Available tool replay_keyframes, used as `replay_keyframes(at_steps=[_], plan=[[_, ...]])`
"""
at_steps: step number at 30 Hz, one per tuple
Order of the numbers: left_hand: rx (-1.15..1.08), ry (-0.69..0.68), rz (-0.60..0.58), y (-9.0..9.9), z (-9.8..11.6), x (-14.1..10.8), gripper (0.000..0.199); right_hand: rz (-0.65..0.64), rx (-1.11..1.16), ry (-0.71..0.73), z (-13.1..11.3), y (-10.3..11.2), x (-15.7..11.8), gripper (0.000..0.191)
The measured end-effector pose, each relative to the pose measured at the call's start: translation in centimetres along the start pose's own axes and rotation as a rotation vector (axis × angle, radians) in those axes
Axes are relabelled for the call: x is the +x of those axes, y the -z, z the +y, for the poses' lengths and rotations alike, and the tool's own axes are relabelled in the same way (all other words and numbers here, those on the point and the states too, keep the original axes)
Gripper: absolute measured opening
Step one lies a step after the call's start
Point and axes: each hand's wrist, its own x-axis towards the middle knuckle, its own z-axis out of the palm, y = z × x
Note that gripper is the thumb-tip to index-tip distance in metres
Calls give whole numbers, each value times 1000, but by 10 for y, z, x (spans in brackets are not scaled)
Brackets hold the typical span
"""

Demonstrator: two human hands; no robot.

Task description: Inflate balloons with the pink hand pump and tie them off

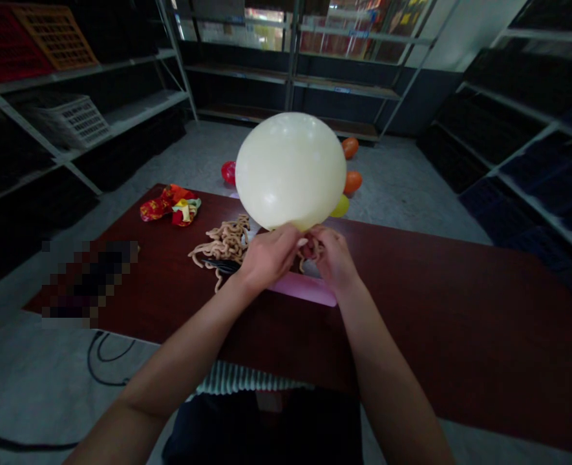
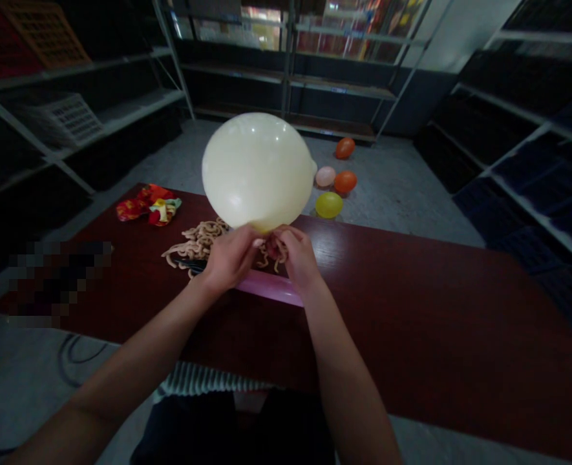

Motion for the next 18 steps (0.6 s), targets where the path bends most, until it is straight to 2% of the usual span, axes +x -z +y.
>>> replay_keyframes(at_steps=[2,4,7,10,12,15,18], plan=[[-57,133,65,1,-2,-1,15,-63,-27,10,-2,-4,-4,27],[-101,213,44,2,-3,0,10,-86,-51,6,-4,-5,-5,27],[-161,153,-87,2,-6,3,26,-75,-66,19,-6,-1,-5,27],[-155,69,-174,1,-10,5,23,-79,-62,42,-6,6,-2,27],[-126,64,-208,0,-13,5,18,-90,-75,50,-5,10,0,26],[-100,104,-219,-2,-17,2,9,-111,-93,50,-3,12,0,26],[-156,191,-145,-3,-18,0,6,-116,-87,19,1,13,1,38]])
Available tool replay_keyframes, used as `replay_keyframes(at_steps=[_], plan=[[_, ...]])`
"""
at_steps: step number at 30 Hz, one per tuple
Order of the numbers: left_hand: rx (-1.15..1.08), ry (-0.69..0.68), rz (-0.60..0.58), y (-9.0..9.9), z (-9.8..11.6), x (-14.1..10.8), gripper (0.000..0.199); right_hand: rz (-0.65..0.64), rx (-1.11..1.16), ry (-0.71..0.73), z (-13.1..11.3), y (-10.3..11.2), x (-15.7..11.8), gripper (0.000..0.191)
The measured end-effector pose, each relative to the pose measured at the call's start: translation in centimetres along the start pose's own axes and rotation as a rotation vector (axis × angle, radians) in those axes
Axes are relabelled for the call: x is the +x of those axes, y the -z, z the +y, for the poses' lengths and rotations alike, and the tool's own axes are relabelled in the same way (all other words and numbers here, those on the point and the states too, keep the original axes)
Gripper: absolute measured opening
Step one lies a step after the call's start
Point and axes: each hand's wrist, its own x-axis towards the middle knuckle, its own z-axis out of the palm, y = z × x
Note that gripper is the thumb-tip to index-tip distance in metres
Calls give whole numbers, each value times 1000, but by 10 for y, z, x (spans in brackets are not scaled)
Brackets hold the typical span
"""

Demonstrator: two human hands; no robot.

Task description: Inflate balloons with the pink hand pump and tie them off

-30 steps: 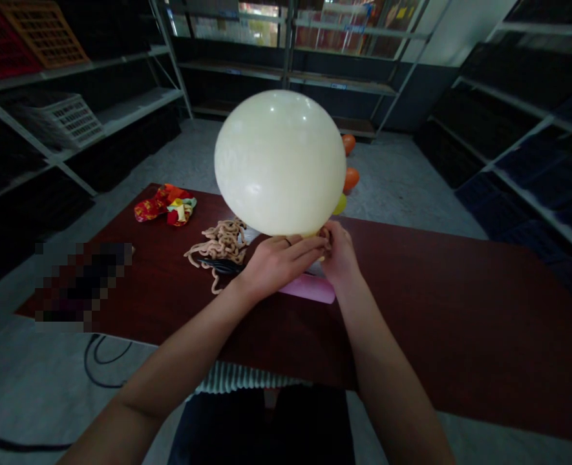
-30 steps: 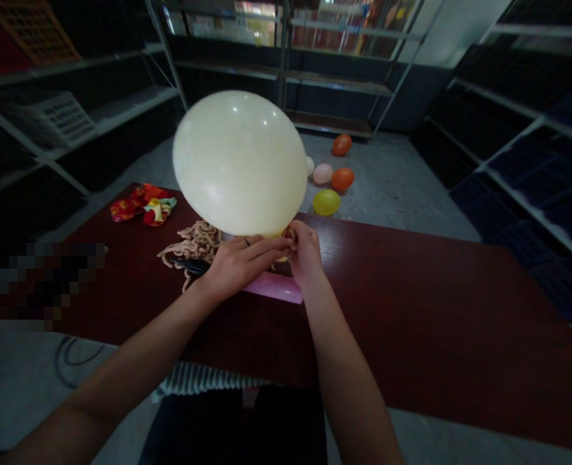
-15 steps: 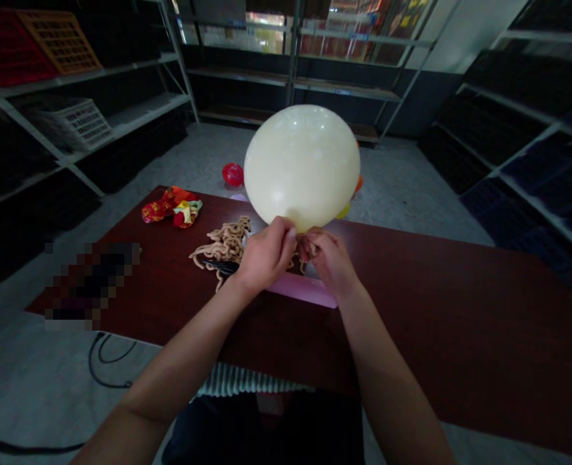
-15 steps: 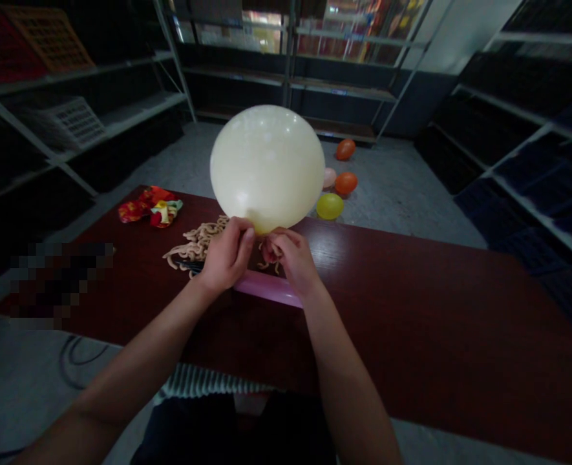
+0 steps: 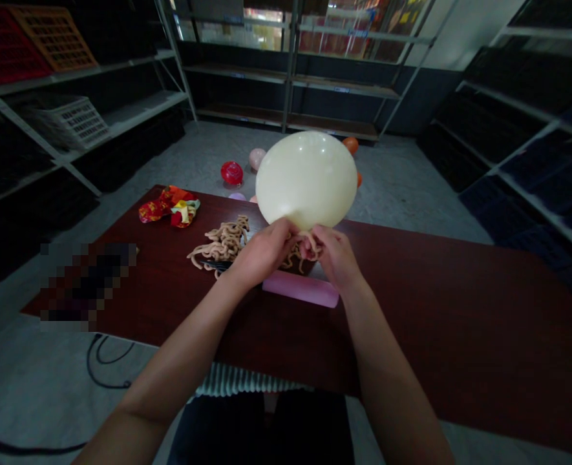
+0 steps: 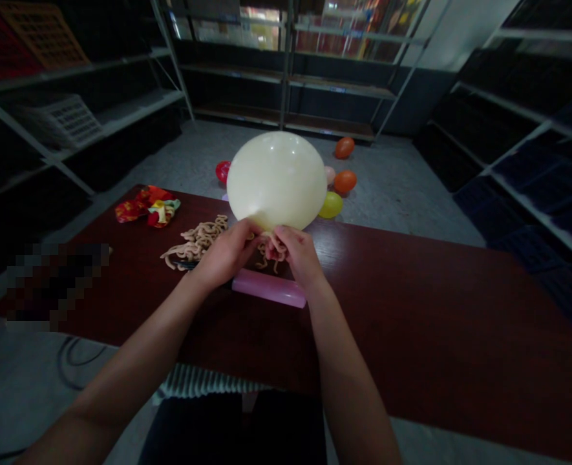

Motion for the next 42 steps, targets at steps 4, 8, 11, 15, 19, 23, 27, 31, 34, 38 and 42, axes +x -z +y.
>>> replay_keyframes(at_steps=[4,8,11,15,19,23,27,31,34,38,42], plan=[[-219,107,153,-3,3,0,5,61,-15,-18,11,2,4,41],[-571,257,222,-8,8,0,10,30,-8,19,15,7,7,32],[-816,362,255,-12,9,0,12,-32,-65,38,10,9,6,24],[-999,414,273,-15,5,2,14,-107,-181,29,5,9,3,28],[-930,410,249,-12,-1,4,21,-149,-336,49,2,10,0,13],[-776,320,180,-2,-2,4,26,-183,-180,17,-2,10,-3,21],[-603,148,73,6,1,5,22,-110,13,-47,-2,6,-5,26],[-530,114,70,7,1,5,17,-221,-8,-58,-5,2,-7,19],[-521,139,134,4,1,3,17,-268,-38,-55,-7,-1,-7,18],[-441,203,240,1,5,2,18,-212,-46,-46,-3,-7,-5,24],[-360,135,297,3,11,0,21,-196,-72,-26,1,-12,-5,25]])
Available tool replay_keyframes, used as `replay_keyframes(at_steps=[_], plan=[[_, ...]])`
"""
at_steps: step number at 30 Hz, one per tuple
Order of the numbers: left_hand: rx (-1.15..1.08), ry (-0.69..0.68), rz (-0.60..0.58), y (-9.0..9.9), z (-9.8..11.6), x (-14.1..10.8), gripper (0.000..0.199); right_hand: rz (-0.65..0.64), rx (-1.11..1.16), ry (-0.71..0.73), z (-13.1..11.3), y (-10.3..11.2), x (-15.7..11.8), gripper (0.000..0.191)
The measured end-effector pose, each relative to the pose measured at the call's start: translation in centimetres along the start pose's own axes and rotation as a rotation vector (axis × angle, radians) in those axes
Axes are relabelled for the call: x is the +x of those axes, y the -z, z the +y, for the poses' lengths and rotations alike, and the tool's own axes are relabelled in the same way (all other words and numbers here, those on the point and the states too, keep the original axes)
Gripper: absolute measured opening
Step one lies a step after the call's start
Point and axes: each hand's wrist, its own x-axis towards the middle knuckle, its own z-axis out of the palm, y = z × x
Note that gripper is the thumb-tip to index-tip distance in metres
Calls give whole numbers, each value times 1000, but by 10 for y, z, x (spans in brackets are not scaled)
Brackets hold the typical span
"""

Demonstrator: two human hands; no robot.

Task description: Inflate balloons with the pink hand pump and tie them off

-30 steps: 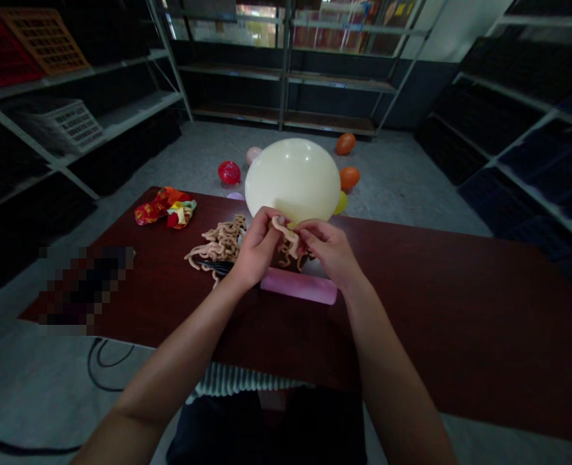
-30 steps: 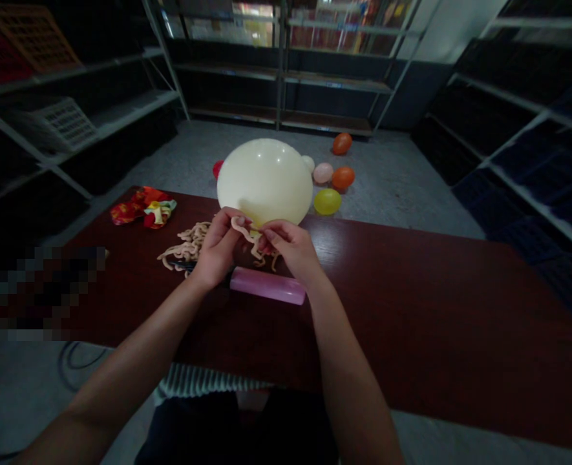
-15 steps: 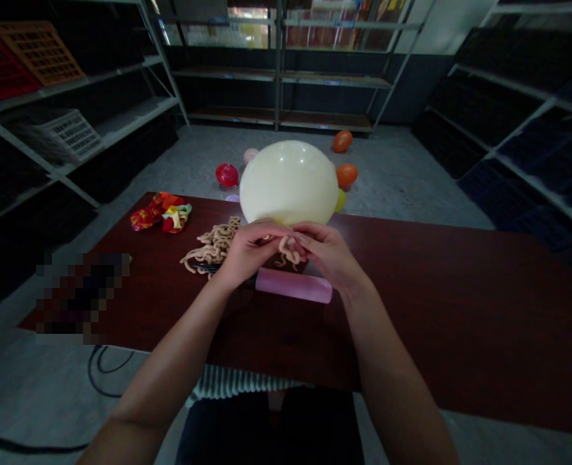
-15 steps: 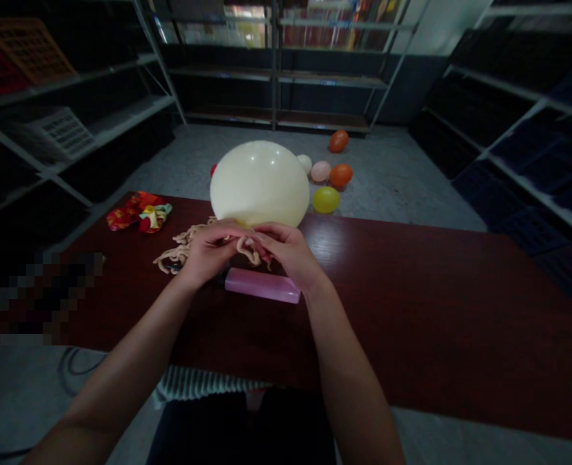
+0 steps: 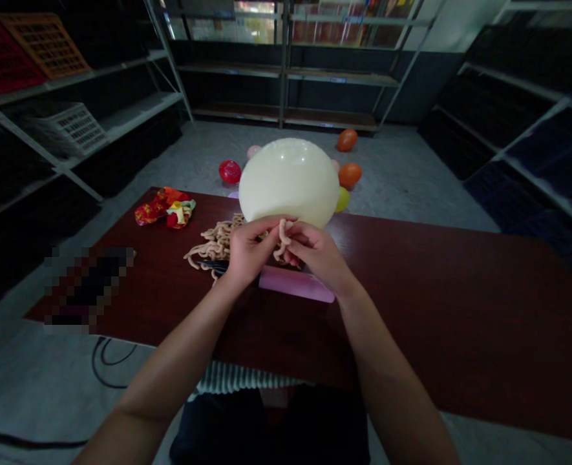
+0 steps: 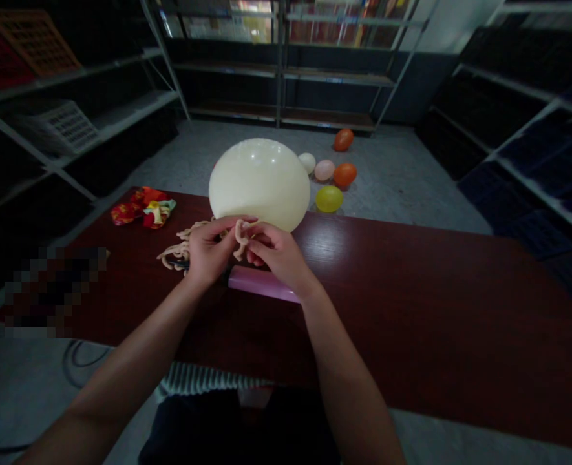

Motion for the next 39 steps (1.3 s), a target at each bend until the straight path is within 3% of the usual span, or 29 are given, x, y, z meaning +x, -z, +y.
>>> replay_keyframes(at_steps=[5,12,16,21,24,28,31,36,39], plan=[[69,-69,33,0,0,-4,22,-1,18,31,0,-5,-1,30],[71,64,347,-10,-16,-6,25,-14,-41,55,0,-12,1,34],[-103,206,233,-11,-13,-2,48,12,-36,63,-2,-13,0,32],[-363,392,57,-7,-7,4,62,81,-18,68,-2,-8,-1,32],[-260,305,-48,-4,-5,5,51,129,-11,88,-2,-4,-1,29],[60,-14,-156,-4,-3,3,28,197,-11,121,-1,-1,0,24],[217,-194,-205,-6,-4,0,31,278,-32,114,2,-4,1,20],[395,-259,-181,-9,-5,-4,33,415,-134,150,7,-12,2,20],[406,-220,-121,-13,-3,-5,35,467,-165,197,8,-16,2,16]])
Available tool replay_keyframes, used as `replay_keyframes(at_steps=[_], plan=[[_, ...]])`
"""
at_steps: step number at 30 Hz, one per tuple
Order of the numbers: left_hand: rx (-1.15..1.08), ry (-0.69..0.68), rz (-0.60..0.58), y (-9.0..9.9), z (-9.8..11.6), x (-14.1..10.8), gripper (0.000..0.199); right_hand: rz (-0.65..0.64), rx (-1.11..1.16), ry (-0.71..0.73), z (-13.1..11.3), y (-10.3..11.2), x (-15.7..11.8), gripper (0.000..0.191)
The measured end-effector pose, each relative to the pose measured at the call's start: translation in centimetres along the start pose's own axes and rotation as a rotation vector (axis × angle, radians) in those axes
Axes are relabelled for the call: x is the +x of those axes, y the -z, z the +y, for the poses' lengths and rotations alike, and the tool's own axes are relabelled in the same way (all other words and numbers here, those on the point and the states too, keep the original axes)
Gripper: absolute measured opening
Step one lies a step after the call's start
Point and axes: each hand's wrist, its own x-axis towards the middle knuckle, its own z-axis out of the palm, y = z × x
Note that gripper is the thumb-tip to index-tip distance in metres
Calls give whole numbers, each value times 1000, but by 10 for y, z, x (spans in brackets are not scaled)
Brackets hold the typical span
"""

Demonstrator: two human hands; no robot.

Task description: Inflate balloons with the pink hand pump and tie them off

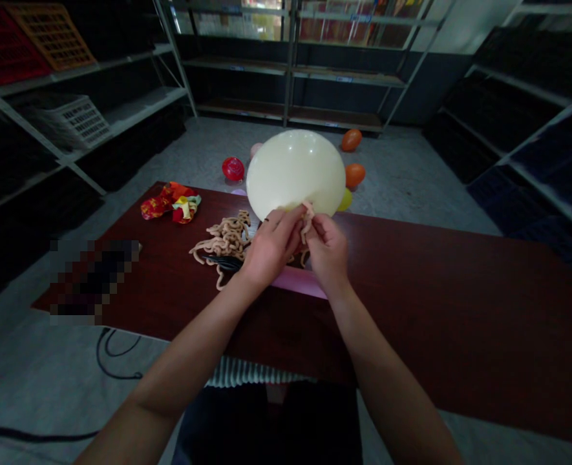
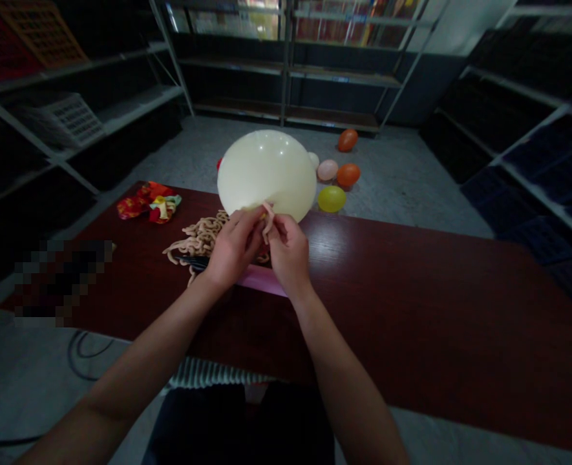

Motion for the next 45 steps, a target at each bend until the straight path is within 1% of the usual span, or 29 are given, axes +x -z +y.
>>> replay_keyframes(at_steps=[3,5,7,9,12,14,18,23,27,31,34,36,38,39,42,45], plan=[[-31,110,46,-2,3,0,35,34,-54,43,-1,-1,-2,13],[-53,155,61,-2,3,-1,29,48,-98,66,0,-1,-3,13],[-57,143,36,0,2,0,21,66,-124,83,2,-2,-4,14],[-28,95,-6,2,2,1,16,90,-138,93,4,-3,-5,14],[42,-1,-44,5,2,4,12,129,-148,96,5,-4,-7,14],[84,-35,-66,7,4,5,13,149,-168,104,5,-5,-8,12],[133,-11,-96,10,5,7,15,158,-303,200,2,-4,-9,9],[144,29,-63,11,4,8,12,137,-457,290,0,-3,-11,12],[93,59,-73,13,2,9,12,98,-524,339,2,0,-11,14],[-65,153,-181,22,1,11,14,63,-575,384,7,4,-11,16],[-201,178,-256,31,0,14,13,22,-606,397,9,6,-11,17],[-232,168,-285,34,0,14,9,14,-602,389,9,7,-11,17],[-203,136,-295,33,0,12,4,35,-605,374,7,9,-10,17],[-169,113,-290,32,-1,11,6,52,-611,370,6,11,-9,17],[-42,51,-237,24,-3,7,11,86,-596,377,1,13,-6,17],[25,-5,-167,19,-7,4,11,71,-482,353,-3,12,-4,14]])
